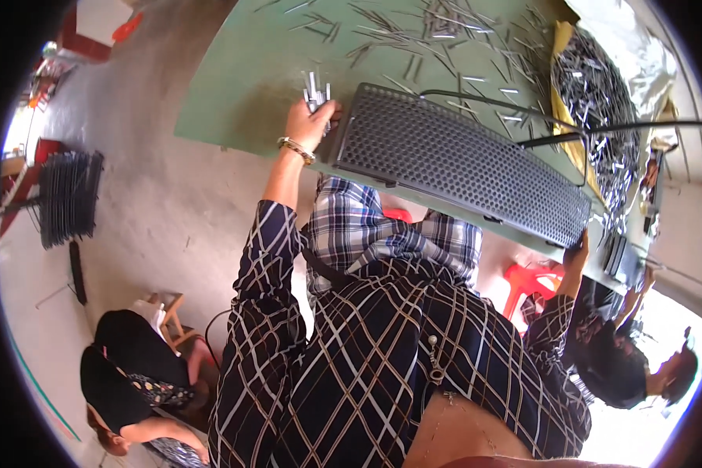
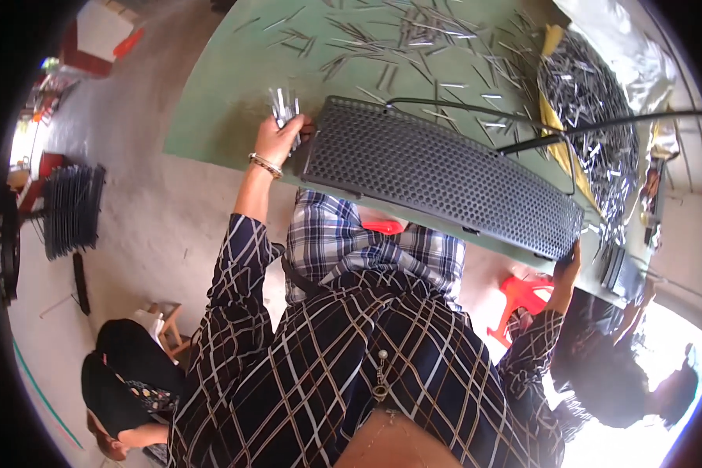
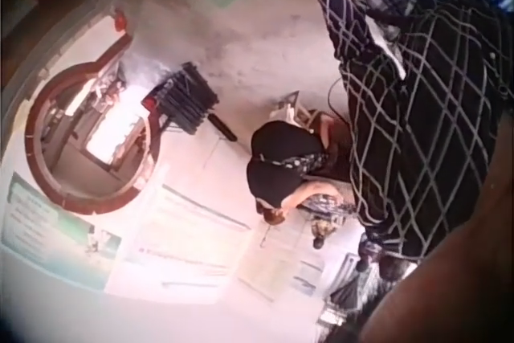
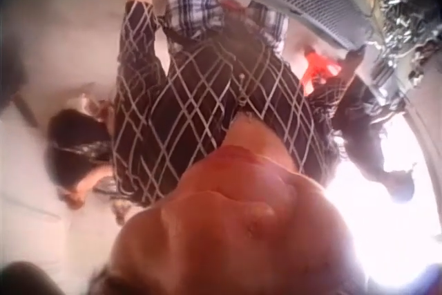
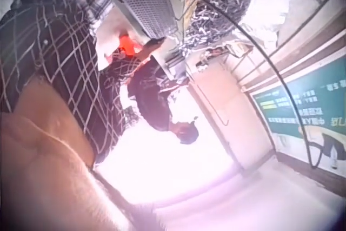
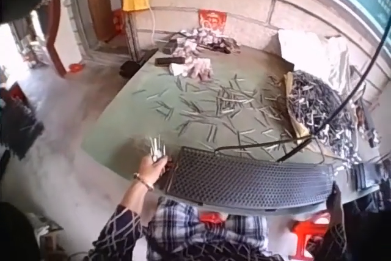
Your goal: Inserting small metal pins into the holes of a perforated metal grate.
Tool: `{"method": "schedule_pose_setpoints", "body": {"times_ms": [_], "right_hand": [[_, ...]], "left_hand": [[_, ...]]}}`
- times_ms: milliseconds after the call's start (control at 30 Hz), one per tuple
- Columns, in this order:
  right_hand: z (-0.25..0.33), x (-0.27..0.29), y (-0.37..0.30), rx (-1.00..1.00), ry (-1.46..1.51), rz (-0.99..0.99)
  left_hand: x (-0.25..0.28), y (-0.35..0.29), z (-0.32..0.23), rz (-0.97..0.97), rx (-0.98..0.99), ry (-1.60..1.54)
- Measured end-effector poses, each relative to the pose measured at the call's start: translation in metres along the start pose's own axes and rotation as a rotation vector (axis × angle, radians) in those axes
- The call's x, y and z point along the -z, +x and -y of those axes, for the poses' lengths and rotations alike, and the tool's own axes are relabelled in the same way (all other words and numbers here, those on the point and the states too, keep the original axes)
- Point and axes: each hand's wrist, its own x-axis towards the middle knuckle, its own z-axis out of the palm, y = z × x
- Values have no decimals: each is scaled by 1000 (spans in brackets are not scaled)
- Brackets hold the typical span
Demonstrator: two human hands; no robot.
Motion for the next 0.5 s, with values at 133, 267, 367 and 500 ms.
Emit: {"method": "schedule_pose_setpoints", "body": {"times_ms": [133, 267, 367, 500], "right_hand": [[-13, -16, -26, -8, -22, 37], [-15, -20, -14, 9, -27, 0], [-3, -6, 4, 27, -83, -13], [-7, 1, 11, 47, -84, -17]], "left_hand": [[22, 14, 26, -115, -137, 422], [14, 11, 22, -150, -209, 472], [-8, 9, 27, -196, -296, 438], [-9, 3, 23, -199, -273, 404]]}}
